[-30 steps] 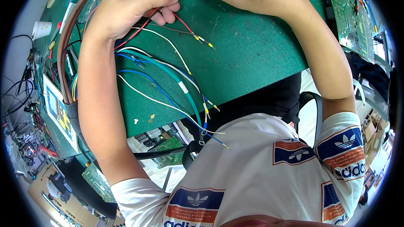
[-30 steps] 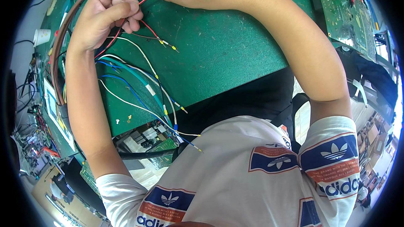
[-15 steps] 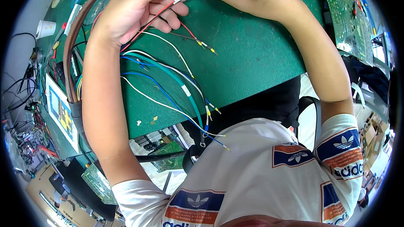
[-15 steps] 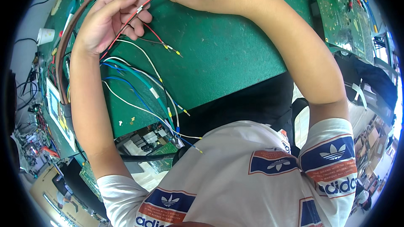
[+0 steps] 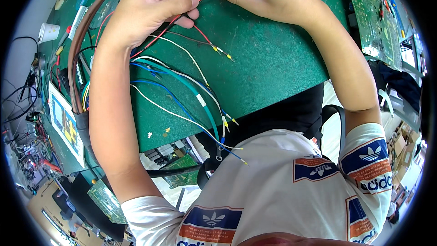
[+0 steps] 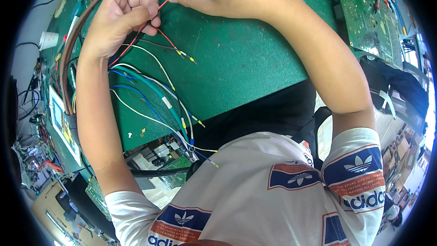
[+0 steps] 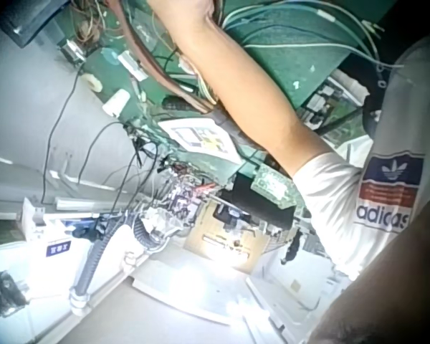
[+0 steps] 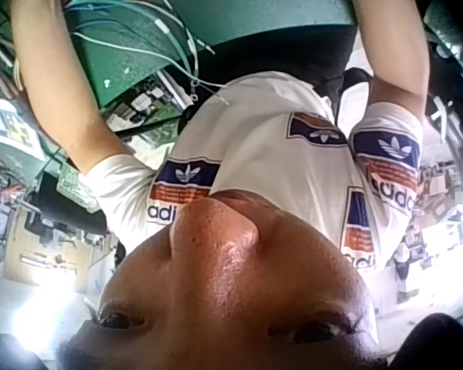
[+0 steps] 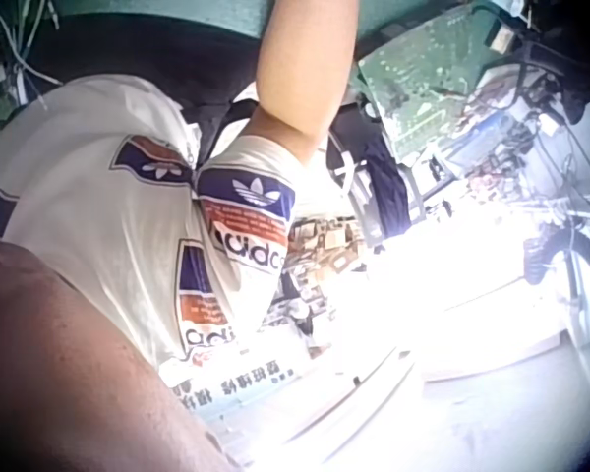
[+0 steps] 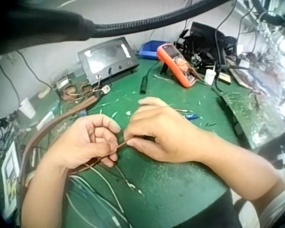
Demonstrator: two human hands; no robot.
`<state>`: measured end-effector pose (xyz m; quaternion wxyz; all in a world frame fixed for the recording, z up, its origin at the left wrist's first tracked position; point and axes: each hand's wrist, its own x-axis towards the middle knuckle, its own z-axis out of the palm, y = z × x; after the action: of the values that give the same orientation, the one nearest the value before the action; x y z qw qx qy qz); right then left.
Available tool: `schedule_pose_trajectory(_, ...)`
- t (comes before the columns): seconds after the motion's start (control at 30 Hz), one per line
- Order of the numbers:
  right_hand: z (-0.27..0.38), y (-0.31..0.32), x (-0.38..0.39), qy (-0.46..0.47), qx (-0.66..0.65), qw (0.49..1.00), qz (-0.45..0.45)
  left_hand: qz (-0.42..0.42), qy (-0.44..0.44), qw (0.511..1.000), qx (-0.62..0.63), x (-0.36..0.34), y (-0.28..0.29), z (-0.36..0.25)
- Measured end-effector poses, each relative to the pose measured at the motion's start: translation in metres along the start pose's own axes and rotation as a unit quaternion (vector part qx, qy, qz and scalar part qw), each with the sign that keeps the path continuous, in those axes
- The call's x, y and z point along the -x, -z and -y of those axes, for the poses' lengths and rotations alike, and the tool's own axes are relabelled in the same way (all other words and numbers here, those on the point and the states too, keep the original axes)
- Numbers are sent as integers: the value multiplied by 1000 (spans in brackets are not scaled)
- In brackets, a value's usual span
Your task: The person manipulates an electric vehicle charging handle and its internal wiring, using pliers to trim and organize the colorful wires.
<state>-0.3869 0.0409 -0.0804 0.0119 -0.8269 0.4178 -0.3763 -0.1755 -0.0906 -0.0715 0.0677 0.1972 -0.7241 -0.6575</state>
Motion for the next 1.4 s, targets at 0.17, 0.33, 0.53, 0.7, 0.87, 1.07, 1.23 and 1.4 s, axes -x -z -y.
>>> schedule_pose_trajectory(0.17,-2,0,0,5,-6,1000,-5,-17,42,999,20,2,-2,-3)
schedule_pose_trajectory(0.33,0,1,0,-5,-10,1000,10,3,6,1000,4,4,-1,-2)
schedule_pose_trajectory(0.53,9,5,-1,-29,-13,999,18,11,28,1000,2,4,0,-4)
schedule_pose_trajectory(0.7,8,10,-2,-64,-16,997,37,12,30,999,31,6,-8,-10)
schedule_pose_trajectory(0.87,3,48,7,-180,7,983,38,12,39,998,37,0,3,3)
schedule_pose_trajectory(1.07,5,63,21,-239,84,957,139,-23,73,997,8,-2,1,1)
schedule_pose_trajectory(1.23,2,59,21,-234,71,959,144,-28,56,998,23,-2,-1,3)
schedule_pose_trajectory(1.4,-2,57,21,-150,99,975,128,-46,56,997,36,-1,-5,0)
